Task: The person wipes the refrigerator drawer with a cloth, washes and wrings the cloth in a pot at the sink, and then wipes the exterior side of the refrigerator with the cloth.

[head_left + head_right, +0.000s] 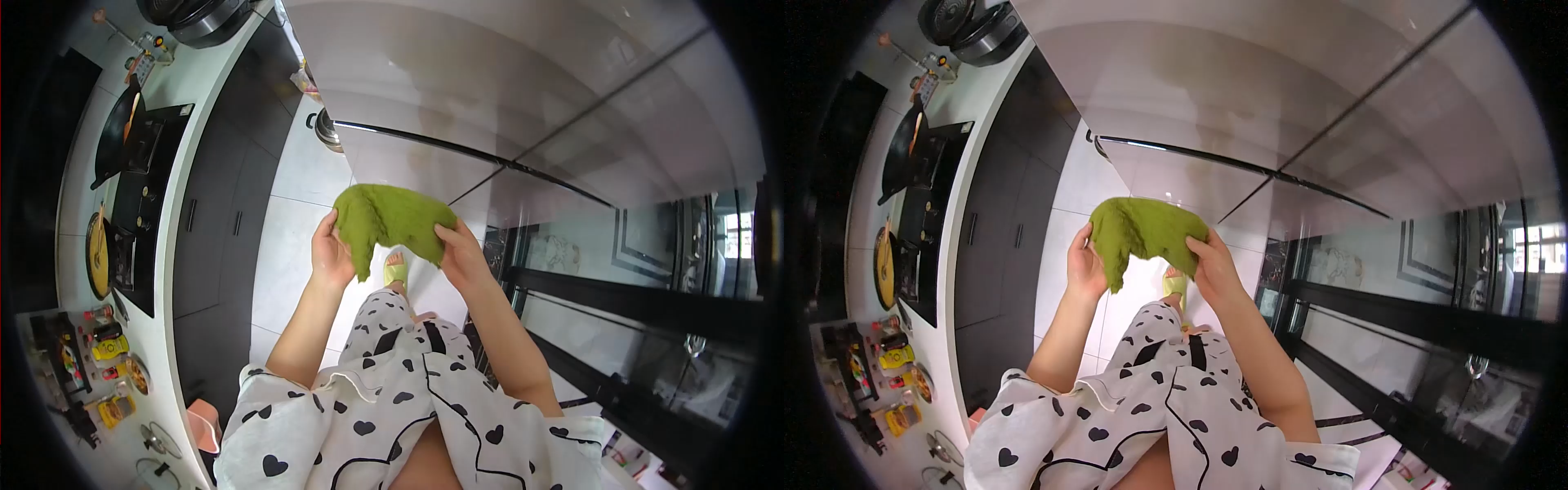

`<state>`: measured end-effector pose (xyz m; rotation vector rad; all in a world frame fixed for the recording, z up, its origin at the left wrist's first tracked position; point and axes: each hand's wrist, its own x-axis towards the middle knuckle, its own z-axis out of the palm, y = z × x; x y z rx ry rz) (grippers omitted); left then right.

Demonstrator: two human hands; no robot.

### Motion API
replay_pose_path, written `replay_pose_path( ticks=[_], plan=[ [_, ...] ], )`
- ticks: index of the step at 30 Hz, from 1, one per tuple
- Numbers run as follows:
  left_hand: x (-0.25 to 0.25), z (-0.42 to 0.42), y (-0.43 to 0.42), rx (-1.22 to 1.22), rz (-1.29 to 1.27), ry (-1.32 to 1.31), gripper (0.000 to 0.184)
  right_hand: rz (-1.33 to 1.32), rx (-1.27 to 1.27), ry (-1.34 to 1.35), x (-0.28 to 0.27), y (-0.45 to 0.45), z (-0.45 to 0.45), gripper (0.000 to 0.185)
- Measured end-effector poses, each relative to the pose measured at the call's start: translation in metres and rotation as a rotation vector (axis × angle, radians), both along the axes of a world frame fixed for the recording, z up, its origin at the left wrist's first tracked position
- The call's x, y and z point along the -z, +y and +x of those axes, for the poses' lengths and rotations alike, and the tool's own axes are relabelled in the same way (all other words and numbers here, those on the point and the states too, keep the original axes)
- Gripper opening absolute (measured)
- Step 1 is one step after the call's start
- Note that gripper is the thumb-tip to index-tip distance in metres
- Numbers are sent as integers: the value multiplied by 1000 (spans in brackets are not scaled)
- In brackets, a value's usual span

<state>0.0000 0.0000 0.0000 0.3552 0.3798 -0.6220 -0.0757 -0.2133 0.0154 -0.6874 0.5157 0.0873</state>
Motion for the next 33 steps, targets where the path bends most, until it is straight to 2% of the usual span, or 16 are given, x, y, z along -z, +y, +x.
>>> replay_pose_path(
  ticks=[2,3,8,11,14,16,19,23,27,33],
  plan=[
    [5,-5,-4,-41,8,-34,44,-183,10,37,2,6,4,47],
    [11,58,-11,-68,86,-127,45,-279,-14,-52,15,6,73,45],
    [29,98,-47,-290,399,-245,43,-802,-125,-250,37,33,143,41],
    [48,123,-66,-389,502,-343,43,-1318,-117,-589,45,42,172,43],
    [65,142,-85,-425,687,-440,43,-1551,-144,-843,74,40,202,49],
    [68,156,-99,-452,904,-535,44,-1572,-217,-837,77,26,219,47],
    [89,160,-91,-347,1840,-1045,42,-1563,-254,-839,85,1,211,41],
    [89,129,-117,-210,1901,-1165,48,-1553,-250,-741,94,-29,172,40],
    [92,104,-170,-243,1999,-1191,42,-1511,-194,-524,99,-63,140,39],
    [91,90,-231,-258,1940,-1286,36,-1433,-118,-349,89,-112,115,35]
  ],
)
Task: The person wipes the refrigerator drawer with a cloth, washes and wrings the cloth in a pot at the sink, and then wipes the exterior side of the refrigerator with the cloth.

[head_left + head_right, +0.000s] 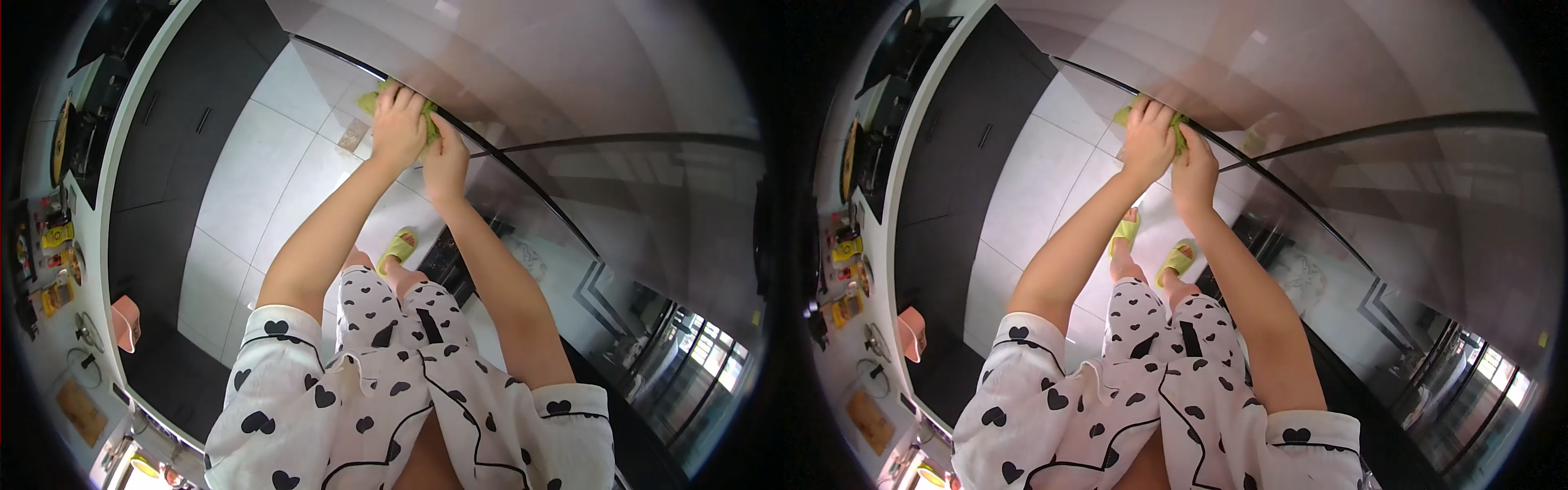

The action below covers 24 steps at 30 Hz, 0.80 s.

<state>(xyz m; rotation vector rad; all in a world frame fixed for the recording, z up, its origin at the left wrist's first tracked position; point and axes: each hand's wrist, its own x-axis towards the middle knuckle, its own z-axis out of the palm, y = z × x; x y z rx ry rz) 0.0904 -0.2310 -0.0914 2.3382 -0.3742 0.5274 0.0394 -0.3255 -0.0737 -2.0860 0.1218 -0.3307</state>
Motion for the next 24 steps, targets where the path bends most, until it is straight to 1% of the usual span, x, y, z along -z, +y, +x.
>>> replay_pose_path(
  ticks=[4,8,9,11,12,15,18,19,22,24],
  plan=[
    [1,-14,-25,45,-4,37,39,131,90,73,-5,-21,-14,35],
    [5,-40,-53,158,-17,64,40,177,249,36,6,-40,-39,34],
    [3,-44,-57,197,-18,62,39,200,243,24,12,-45,-42,40],
    [2,-48,-59,188,14,28,38,174,232,12,24,-46,-53,41],
    [-1,-49,-59,184,27,10,38,158,226,7,18,-43,-56,42],
    [-7,-34,-38,303,155,9,33,185,166,-106,16,-26,-46,54],
    [-12,-22,-22,256,310,57,28,-39,80,-76,3,-14,-37,55],
    [-9,-18,-16,246,290,21,25,-86,48,-83,-1,-12,-33,56],
    [-4,-8,0,216,351,-26,27,-150,-62,-98,-3,-9,-25,56],
    [-2,-5,9,168,345,-64,30,-270,-117,-85,0,-12,-19,56]
  ],
)
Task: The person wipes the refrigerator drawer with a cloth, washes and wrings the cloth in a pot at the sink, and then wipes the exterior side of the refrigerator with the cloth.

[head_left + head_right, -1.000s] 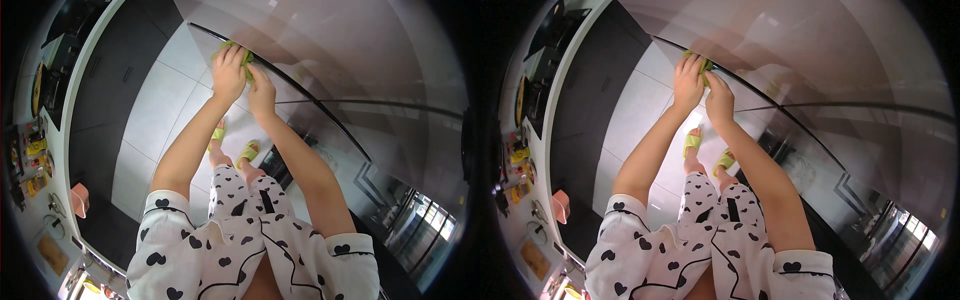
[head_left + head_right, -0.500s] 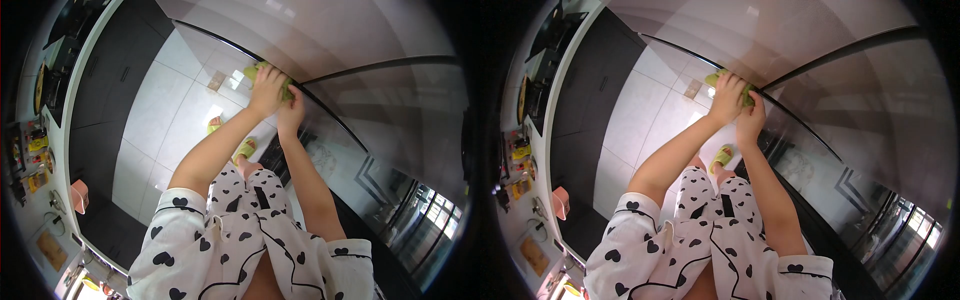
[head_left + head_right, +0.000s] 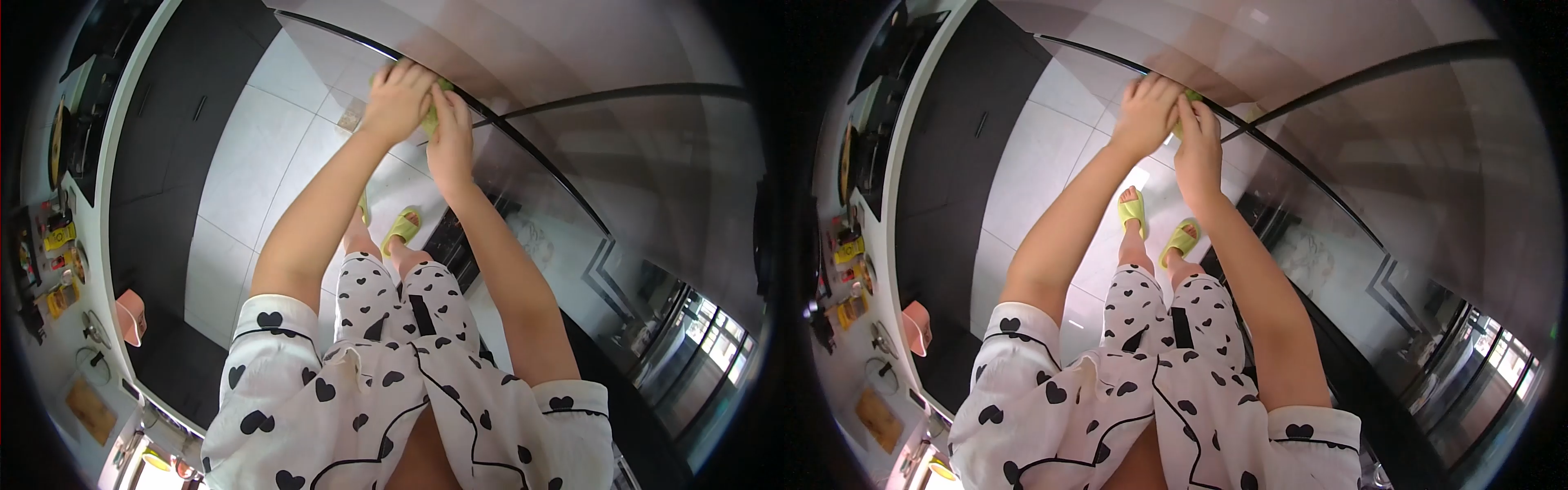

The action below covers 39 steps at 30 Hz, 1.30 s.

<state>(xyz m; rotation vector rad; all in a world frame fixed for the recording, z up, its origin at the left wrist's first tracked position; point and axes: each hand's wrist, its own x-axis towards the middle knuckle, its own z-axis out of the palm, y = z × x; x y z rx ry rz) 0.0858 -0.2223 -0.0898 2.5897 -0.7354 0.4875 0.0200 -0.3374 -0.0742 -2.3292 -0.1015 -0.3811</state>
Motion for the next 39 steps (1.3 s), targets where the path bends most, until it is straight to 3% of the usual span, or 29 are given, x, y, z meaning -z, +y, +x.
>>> replay_pose_path(
  ticks=[6,12,17,23,29,32,35,39],
  plan=[
    [-1,-5,-21,-128,-152,10,32,-151,-98,33,-7,-20,-4,57],
    [-5,-21,-60,-29,-239,118,40,-144,55,66,1,-41,-29,56],
    [-13,-24,-77,-40,-91,276,24,-118,97,31,7,-59,-37,55],
    [-36,-7,-67,38,235,394,24,-50,108,36,6,-55,-35,55],
    [-19,-9,-71,-44,136,282,29,-25,156,59,9,-46,-37,54],
    [-30,-7,-71,-38,226,414,30,-16,162,57,7,-42,-37,52],
    [-10,-17,-64,-13,-25,227,30,-10,140,81,5,-43,-40,52],
    [-7,-44,-47,8,-122,177,31,7,75,32,10,-34,-56,53]
  ],
)
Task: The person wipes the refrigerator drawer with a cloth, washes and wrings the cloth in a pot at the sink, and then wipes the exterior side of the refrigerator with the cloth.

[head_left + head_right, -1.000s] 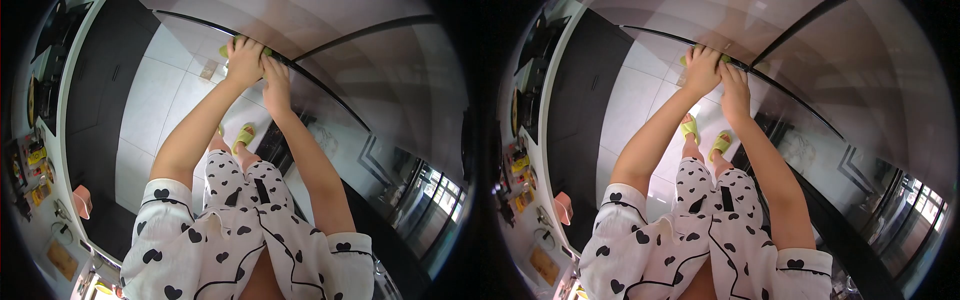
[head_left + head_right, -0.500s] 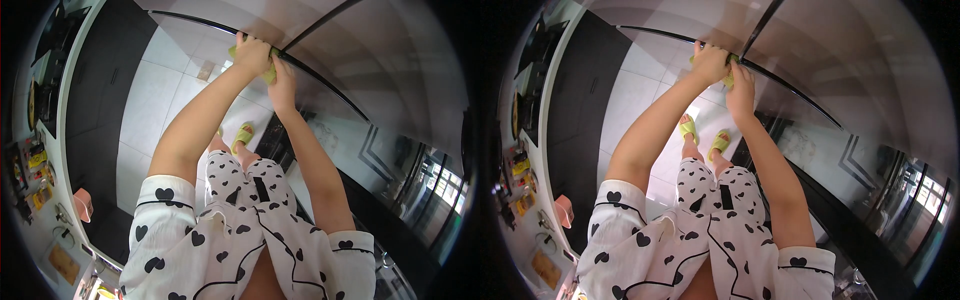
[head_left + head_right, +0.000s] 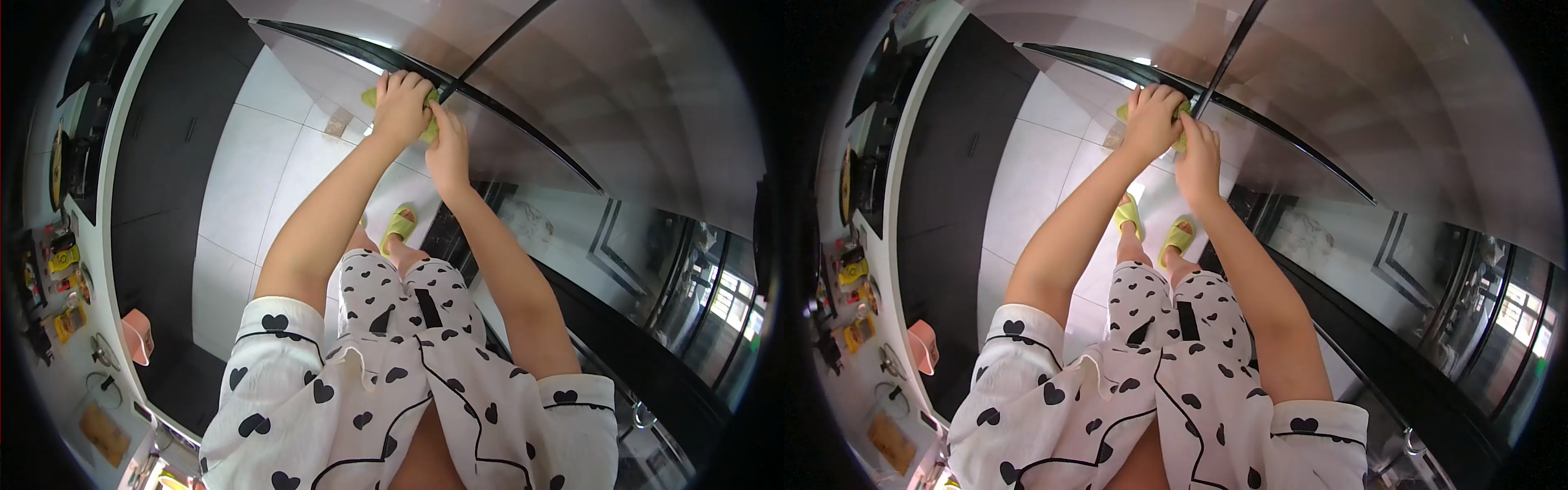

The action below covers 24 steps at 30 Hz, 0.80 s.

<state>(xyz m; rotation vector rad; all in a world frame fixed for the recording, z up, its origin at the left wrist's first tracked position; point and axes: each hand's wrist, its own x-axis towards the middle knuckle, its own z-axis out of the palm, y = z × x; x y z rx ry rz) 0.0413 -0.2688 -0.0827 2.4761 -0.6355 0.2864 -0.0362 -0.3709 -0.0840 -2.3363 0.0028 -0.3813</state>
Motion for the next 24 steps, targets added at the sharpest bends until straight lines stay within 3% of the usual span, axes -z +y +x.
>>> replay_pose_path(
  ticks=[7,18,24],
  plan=[
    [-2,-30,27,12,15,-36,32,27,-62,19,-9,21,-30,54],
    [-34,-45,64,144,345,65,23,21,-81,89,-19,52,-53,47],
    [-27,-52,65,122,306,67,27,8,-71,185,-28,58,-54,45]
  ],
)
